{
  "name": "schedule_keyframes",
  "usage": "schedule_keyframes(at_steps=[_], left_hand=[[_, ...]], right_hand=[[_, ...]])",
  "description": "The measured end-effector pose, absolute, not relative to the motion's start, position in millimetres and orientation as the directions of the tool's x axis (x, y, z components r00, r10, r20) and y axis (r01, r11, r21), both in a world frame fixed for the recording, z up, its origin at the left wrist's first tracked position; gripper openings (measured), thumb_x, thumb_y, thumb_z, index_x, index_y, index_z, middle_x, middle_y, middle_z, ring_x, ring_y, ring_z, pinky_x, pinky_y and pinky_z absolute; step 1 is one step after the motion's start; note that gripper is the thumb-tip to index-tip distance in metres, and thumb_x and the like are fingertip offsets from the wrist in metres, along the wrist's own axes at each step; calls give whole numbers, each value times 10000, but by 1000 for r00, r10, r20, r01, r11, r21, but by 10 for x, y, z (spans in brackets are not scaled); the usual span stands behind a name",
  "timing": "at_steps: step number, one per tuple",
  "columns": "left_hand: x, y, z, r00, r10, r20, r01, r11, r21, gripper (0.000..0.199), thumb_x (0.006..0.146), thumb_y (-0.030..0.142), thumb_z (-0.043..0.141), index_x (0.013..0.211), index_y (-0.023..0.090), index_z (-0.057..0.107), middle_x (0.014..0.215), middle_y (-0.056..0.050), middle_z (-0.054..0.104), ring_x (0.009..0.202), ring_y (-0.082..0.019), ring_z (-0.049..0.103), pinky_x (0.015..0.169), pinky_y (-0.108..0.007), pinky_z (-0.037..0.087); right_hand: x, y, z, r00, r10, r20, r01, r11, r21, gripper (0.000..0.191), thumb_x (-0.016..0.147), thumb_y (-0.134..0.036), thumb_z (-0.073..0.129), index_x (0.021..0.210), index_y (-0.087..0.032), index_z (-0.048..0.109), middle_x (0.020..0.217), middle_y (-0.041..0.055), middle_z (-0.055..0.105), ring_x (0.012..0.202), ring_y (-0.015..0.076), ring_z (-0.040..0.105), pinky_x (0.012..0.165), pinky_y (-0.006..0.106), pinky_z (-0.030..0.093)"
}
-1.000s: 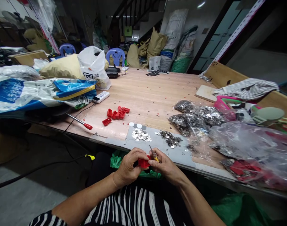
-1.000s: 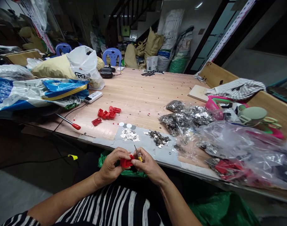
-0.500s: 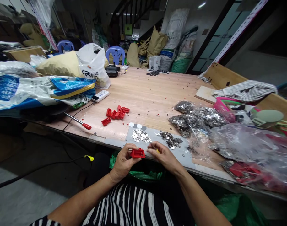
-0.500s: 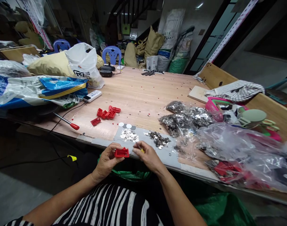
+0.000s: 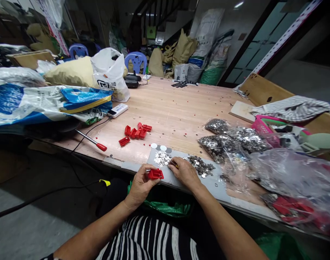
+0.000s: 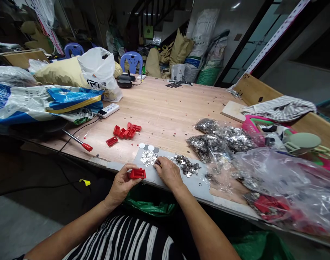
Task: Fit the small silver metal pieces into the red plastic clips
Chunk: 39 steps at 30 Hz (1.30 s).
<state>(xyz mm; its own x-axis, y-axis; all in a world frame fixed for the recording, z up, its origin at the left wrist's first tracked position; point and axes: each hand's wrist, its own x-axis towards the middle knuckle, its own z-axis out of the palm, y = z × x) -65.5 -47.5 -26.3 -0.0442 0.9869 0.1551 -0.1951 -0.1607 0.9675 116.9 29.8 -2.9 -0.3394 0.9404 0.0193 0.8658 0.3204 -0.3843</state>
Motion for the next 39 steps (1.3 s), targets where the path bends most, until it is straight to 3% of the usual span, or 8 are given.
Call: schedule_keyframes(at_steps=[24, 39], left_hand=[[-656, -466, -254, -45, 994, 95, -246, -103, 964, 288, 731, 228, 733, 967, 187, 572, 902, -20, 653, 814, -143, 651, 776, -272, 518], [-687, -464, -258, -49, 996, 76, -256, -86, 963, 300, 738, 219, 730, 979, 185, 555, 883, -15, 682, 810, -136, 657, 777, -261, 510]], right_hand=[[1133, 288, -17, -275, 961, 8, 894, 258, -367, 72, 860, -280, 553, 866, -217, 587, 906, 43, 646, 824, 177, 574, 683, 268, 353], [988, 287, -81, -362, 927, 97, 845, 370, -386, 114, 882, -240, 512, 967, -232, 588, 999, 35, 638, 898, 177, 587, 735, 265, 392]])
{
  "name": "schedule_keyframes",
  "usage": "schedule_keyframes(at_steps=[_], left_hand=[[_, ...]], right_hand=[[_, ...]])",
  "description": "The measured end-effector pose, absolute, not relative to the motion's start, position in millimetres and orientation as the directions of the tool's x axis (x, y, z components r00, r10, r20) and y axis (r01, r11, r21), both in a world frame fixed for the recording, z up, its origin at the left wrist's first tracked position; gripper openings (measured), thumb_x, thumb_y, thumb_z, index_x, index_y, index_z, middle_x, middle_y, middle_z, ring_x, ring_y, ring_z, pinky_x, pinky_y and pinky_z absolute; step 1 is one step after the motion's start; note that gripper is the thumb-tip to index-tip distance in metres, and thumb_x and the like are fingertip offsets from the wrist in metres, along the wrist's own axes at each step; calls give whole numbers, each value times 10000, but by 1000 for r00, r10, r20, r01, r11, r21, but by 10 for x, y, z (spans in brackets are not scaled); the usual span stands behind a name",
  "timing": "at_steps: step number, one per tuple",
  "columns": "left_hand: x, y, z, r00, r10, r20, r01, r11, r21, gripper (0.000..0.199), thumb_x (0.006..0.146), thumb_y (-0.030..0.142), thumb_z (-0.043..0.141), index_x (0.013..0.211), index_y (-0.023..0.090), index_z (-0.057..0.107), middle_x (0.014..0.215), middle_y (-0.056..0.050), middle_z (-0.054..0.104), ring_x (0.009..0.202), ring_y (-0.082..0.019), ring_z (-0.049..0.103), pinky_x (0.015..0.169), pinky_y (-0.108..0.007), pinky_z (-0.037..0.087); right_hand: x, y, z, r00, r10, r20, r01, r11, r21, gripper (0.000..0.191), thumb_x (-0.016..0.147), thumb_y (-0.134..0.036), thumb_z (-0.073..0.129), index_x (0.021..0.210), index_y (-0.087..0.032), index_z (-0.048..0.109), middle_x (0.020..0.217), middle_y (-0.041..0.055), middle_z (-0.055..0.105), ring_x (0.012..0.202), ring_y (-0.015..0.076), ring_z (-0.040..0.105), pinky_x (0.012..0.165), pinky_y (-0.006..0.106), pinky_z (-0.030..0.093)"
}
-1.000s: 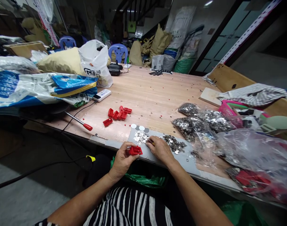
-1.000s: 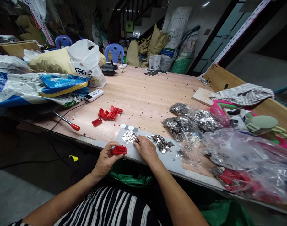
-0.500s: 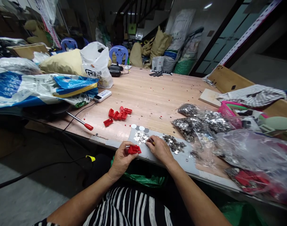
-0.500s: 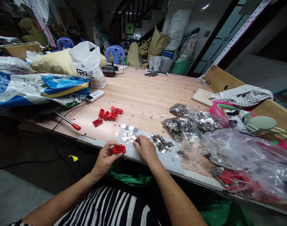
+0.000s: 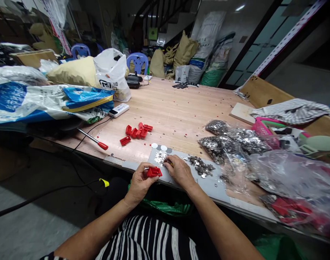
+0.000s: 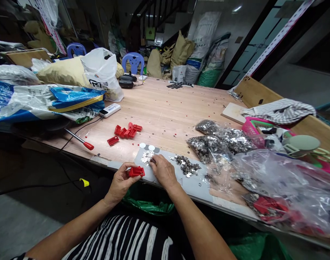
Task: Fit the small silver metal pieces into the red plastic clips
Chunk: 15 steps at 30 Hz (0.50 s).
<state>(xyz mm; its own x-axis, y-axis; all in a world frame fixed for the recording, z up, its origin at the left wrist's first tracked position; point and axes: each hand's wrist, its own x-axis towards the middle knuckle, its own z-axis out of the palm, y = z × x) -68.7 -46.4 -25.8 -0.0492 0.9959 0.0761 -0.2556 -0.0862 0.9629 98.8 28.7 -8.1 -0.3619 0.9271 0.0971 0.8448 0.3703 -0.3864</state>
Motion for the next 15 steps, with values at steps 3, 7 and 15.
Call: schedule_keyframes(at_steps=[3, 7, 15], left_hand=[[-699, -464, -248, -48, 996, 72, -260, -83, 962, 302, 739, 223, 729, 980, 182, 551, 890, -22, 691, 815, -144, 663, 780, -270, 511], [-714, -456, -247, -47, 997, 54, -286, -65, 956, 314, 731, 218, 734, 984, 179, 552, 873, -23, 700, 808, -145, 667, 778, -268, 509], [-671, -404, -203, -47, 997, -56, -514, 24, 857, 442, 686, 203, 757, 1083, 224, 564, 949, 10, 605, 766, -117, 635, 693, -257, 547]], right_hand=[[954, 315, -78, -372, 926, 68, 854, 370, -366, 84, 869, -237, 531, 928, -227, 590, 973, 39, 643, 866, 179, 589, 714, 270, 394], [969, 328, -61, -374, 925, 61, 848, 368, -382, 49, 857, -228, 539, 890, -215, 573, 939, 43, 645, 846, 180, 587, 713, 270, 393], [1075, 284, -22, -326, 942, 77, 775, 313, -549, 143, 831, -203, 519, 972, -223, 506, 878, 31, 644, 800, 185, 600, 703, 280, 403]])
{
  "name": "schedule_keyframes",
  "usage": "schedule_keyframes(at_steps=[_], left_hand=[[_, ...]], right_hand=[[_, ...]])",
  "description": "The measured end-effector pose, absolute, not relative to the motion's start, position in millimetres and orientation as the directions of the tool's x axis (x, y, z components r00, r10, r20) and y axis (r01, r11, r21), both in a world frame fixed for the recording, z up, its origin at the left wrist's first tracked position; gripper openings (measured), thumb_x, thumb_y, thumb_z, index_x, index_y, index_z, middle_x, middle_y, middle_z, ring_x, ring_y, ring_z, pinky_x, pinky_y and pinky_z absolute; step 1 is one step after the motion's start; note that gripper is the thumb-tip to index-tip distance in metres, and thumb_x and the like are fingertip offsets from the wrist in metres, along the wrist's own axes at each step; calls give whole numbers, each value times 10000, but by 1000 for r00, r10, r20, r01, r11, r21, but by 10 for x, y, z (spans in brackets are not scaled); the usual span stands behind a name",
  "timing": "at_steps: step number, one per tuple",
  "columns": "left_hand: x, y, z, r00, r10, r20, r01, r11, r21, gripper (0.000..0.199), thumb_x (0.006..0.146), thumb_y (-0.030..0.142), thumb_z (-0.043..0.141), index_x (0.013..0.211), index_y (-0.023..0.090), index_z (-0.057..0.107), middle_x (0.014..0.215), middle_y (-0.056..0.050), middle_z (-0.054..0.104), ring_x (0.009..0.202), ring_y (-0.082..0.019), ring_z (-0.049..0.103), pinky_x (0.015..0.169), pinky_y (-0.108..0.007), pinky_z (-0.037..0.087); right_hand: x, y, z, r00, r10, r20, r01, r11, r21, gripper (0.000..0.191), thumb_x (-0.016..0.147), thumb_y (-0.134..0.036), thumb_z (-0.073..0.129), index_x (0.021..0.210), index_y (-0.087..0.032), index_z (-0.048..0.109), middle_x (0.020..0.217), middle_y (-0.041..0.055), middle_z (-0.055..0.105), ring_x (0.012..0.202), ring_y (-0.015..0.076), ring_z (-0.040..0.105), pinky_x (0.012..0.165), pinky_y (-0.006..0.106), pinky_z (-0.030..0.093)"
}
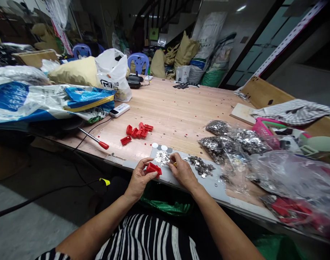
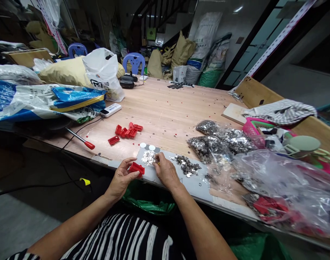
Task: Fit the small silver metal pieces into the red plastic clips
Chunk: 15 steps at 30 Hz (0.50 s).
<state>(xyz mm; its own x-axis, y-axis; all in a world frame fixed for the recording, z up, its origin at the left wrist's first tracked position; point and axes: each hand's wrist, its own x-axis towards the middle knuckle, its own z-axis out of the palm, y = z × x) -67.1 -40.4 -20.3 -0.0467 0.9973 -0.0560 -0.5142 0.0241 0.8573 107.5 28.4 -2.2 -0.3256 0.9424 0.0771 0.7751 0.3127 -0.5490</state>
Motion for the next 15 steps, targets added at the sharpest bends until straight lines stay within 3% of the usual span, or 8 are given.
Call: schedule_keyframes(at_steps=[4, 10, 15], left_hand=[[-656, -400, -149, 16, 994, -105, -557, 96, 825, 466, 703, 206, 746, 1132, 235, 566, 961, 2, 578, 791, -127, 631, 714, -275, 549], [-642, -364, -135, 37, 990, -138, -587, 134, 799, 432, 717, 246, 749, 1121, 212, 601, 936, -12, 601, 775, -112, 612, 700, -242, 522], [-593, -351, -101, 94, 981, -168, -619, 190, 762, 471, 714, 249, 754, 1156, 206, 598, 935, -31, 626, 767, -124, 615, 689, -257, 522]], right_hand=[[1121, 242, 58, -346, 933, 93, 683, 319, -657, 52, 842, -243, 511, 874, -219, 544, 826, 18, 637, 760, 173, 575, 703, 279, 398], [1086, 88, 147, -380, 925, 1, 385, 159, -909, 171, 842, -372, 547, 819, -203, 558, 677, -34, 520, 573, 116, 457, 563, 241, 374], [1043, -31, 112, -403, 913, 63, 228, 166, -959, 202, 826, -382, 594, 782, -185, 577, 743, -16, 513, 698, 128, 474, 662, 246, 390]])
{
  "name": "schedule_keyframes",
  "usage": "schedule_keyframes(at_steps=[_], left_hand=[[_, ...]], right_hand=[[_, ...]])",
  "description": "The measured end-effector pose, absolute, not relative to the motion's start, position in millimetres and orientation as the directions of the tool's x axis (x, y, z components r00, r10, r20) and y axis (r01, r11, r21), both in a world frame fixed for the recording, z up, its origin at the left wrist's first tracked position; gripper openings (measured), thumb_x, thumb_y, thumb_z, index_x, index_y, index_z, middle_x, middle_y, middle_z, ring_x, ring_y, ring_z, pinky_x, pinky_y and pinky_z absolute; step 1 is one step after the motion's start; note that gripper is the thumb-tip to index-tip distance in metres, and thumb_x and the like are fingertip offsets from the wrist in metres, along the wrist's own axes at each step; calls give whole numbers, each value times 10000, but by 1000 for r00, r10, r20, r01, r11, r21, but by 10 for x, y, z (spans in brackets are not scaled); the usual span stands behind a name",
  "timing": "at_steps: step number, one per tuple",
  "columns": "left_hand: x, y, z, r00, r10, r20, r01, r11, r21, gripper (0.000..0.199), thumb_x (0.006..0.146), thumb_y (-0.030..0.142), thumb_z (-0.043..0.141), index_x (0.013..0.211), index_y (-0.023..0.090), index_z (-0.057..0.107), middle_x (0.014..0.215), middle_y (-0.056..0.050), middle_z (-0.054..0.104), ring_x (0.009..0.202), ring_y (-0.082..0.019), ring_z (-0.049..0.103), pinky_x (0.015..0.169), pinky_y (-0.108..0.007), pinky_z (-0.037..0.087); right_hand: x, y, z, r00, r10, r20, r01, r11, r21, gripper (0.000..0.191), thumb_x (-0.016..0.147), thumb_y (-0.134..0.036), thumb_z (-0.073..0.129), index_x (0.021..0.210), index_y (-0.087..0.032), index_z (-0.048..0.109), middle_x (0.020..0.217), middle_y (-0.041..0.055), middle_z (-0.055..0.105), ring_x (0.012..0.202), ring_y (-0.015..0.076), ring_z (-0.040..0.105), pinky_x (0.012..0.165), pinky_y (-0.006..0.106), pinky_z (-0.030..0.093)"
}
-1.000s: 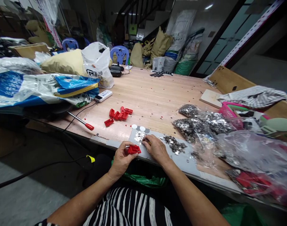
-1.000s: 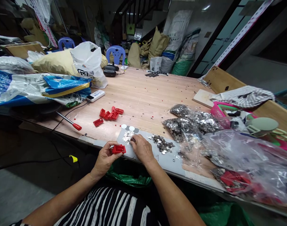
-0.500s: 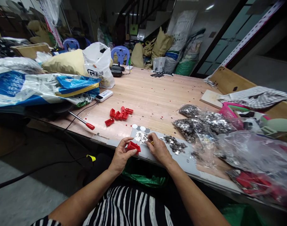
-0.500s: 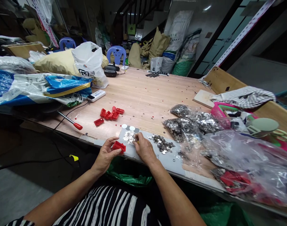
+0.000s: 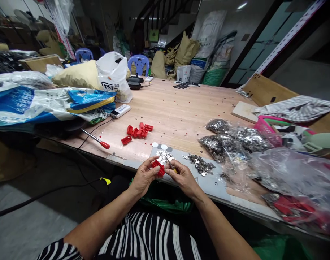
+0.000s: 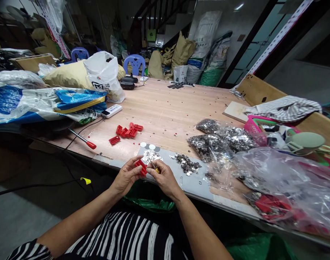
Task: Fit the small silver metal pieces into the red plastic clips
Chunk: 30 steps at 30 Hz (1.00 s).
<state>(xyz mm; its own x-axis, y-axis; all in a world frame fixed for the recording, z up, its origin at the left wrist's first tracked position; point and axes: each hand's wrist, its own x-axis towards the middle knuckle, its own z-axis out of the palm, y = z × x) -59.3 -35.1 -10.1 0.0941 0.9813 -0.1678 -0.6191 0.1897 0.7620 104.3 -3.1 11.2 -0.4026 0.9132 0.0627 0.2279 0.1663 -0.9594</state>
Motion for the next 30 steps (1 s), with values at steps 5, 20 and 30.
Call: schedule_keyframes(at_steps=[5, 20, 30], left_hand=[[-566, -349, -68, 136, 968, -212, -662, 248, 708, 484, 688, 226, 774, 1143, 202, 613, 898, -30, 639, 743, -122, 622, 677, -251, 513], [-518, -378, -45, 152, 974, -169, -518, 225, 825, 445, 677, 238, 777, 1105, 191, 667, 865, -26, 668, 743, -118, 611, 673, -226, 479], [-525, -385, -118, 203, 970, -132, -461, 214, 861, 493, 676, 221, 773, 1153, 213, 646, 906, -31, 680, 836, -151, 619, 762, -262, 477]], right_hand=[[1121, -79, 52, -404, 907, 122, 282, 250, -926, 193, 856, -364, 574, 780, -187, 584, 757, -6, 509, 721, 139, 481, 676, 253, 392], [1270, -185, 139, -571, 766, 296, 401, 575, -713, 136, 862, -116, 527, 857, -217, 618, 815, 26, 557, 768, 155, 547, 697, 274, 440], [1400, -199, 91, -476, 871, 118, 473, 367, -801, 218, 840, -305, 627, 1039, -223, 591, 815, 3, 587, 665, 137, 507, 615, 256, 419]])
